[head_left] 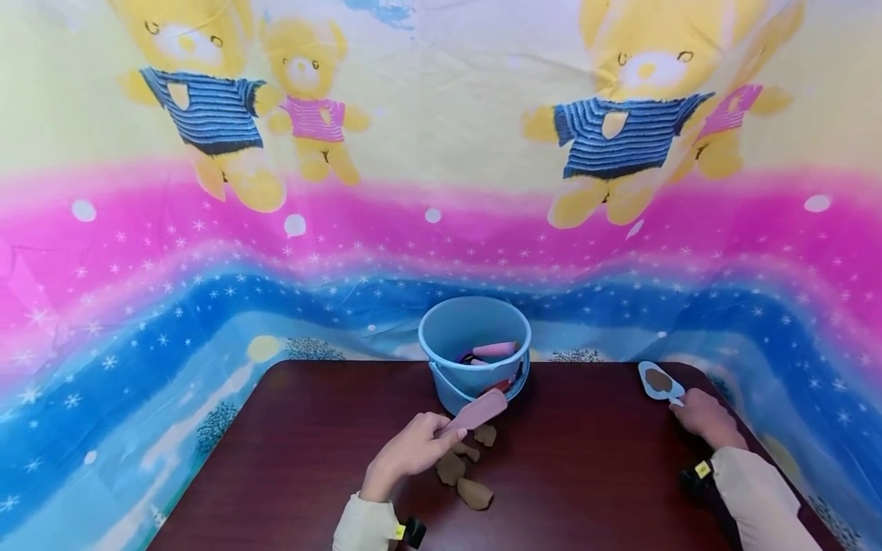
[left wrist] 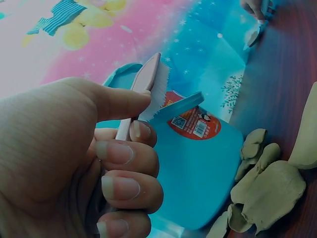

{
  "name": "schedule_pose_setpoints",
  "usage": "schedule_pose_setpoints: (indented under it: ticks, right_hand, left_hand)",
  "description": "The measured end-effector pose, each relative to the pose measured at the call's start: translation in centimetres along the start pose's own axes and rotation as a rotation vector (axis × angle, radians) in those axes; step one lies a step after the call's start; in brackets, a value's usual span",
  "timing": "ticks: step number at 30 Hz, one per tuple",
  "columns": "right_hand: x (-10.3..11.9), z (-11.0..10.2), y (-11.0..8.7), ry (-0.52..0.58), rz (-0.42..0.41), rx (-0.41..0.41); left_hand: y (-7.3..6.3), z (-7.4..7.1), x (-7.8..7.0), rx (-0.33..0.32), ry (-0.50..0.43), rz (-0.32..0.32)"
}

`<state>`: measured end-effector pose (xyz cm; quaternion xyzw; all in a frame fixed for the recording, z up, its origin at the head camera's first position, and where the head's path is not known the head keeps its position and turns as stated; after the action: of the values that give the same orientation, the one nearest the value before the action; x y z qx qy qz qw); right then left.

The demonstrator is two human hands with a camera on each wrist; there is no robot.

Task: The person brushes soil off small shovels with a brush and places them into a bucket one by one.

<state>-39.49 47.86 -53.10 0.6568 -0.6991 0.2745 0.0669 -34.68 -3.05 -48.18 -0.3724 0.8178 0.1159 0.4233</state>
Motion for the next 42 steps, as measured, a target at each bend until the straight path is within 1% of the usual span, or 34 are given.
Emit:
schedule_pose_setpoints:
  ticks: [2, 6, 11, 14, 18, 20, 24, 27, 31, 36, 39, 42]
  right_hand:
    - [0.3, 0.1, -0.3, 0.001, 0.006, -0.004]
    - [1.3, 0.3, -0.8, 0.004, -0.012, -0.017]
    - [3.0, 0.5, -1.8, 0.054, -0.045, -0.024]
    - [4.0, 0.5, -2.6, 0.08, -0.061, -0.041]
    - [6.0, 0.8, -3.8, 0.057, -0.081, -0.04]
    - [7.6, 0.9, -4.3, 0.027, -0.107, -0.031]
    - [11.4, 1.4, -5.8, -0.014, -0.149, 0.03]
    - [14.6, 2.1, -7.2, -0.04, -0.164, 0.075]
    - [19.2, 2.8, -9.0, -0.114, -0.201, 0.088]
    - [24.6, 3.5, -10.8, -0.206, -0.28, 0.093]
    - [26.9, 4.0, -11.2, -0.226, -0.316, 0.093]
    - [28.6, 4.6, -11.3, -0.23, -0.339, 0.102]
  left_hand:
    - [0.0, 0.1, 0.0, 0.007, -0.009, -0.003]
    - [0.0, 0.3, 0.0, 0.019, -0.038, 0.004]
    - [0.0, 0.5, 0.2, 0.035, -0.071, 0.0]
    - [0.0, 0.5, 0.1, 0.034, -0.068, 0.005]
    - [0.0, 0.5, 0.1, 0.029, -0.034, 0.004]
    - [0.0, 0.5, 0.1, 0.025, -0.029, 0.007]
    - [0.1, 0.6, -0.1, 0.023, -0.047, 0.017]
    - [0.1, 0.6, -0.3, 0.02, -0.049, 0.025]
    - [0.2, 0.6, -0.7, 0.016, -0.054, 0.041]
    - [0.3, 0.8, -1.0, 0.016, -0.071, 0.046]
    - [0.4, 0.9, -1.2, 0.012, -0.078, 0.062]
    - [0.5, 1.2, -1.4, 0.017, -0.08, 0.074]
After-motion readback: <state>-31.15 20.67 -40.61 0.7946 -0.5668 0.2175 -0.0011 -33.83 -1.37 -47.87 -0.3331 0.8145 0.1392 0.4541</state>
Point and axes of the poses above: each hand's wrist, its own y-axis towards the middle knuckle, its own z-axis out of the palm, x = y × z, the point moved 9 cm from there along y, towards the middle knuckle, and after that the axes turned 14 degrees about x, right-handed, at the moved point
